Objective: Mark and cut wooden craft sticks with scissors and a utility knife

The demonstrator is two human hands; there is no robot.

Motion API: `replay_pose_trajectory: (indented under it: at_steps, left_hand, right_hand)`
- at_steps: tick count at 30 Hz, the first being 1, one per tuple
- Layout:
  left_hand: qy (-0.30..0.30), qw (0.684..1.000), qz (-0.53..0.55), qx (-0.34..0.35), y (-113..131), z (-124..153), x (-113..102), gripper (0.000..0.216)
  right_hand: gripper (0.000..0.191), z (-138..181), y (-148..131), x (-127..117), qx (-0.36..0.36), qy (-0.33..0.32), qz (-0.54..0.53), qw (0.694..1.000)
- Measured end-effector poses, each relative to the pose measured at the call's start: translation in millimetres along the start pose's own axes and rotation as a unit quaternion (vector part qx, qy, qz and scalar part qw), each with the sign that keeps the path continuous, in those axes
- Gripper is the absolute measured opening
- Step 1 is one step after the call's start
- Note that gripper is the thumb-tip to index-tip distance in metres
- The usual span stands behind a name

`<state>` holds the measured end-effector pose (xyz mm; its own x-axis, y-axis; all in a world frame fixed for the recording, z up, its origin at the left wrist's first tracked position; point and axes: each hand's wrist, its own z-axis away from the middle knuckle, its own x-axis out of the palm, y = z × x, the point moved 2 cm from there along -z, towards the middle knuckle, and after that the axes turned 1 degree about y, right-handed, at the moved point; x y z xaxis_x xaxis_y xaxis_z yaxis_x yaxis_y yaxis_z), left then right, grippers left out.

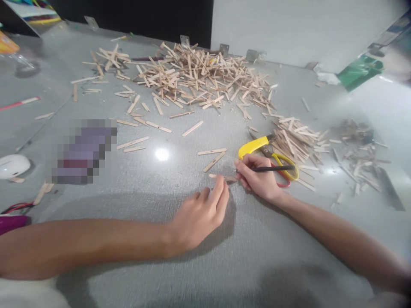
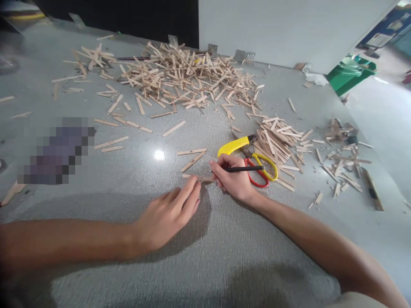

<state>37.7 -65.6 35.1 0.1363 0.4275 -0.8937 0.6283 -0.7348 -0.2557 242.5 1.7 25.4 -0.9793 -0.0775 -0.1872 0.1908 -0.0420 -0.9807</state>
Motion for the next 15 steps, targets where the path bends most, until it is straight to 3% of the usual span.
replay_pose_trajectory:
  at_steps: [4,8,15]
  left_hand:
    - [-0.011,1.000,-0.006,-0.004,-11.8,-5.8,-4.6,0.047]
    - [-0.034,0.999,0.012,-0.015,-14.2,-6.5,-4.6,0.046]
    - [-0.005,0.999,0.005,-0.044,-18.1,-7.1,-0.4,0.062]
  right_hand:
    - [0.054,-0.7,1.5,0.7,0.001,0.012,-0.005,1.000]
    - [0.053,-1.4,2.1,1.1,-0.002,0.014,-0.009,1.000]
    - [0.053,-1.7,2.5,0.8,-0.007,-0.001,-0.010,1.000]
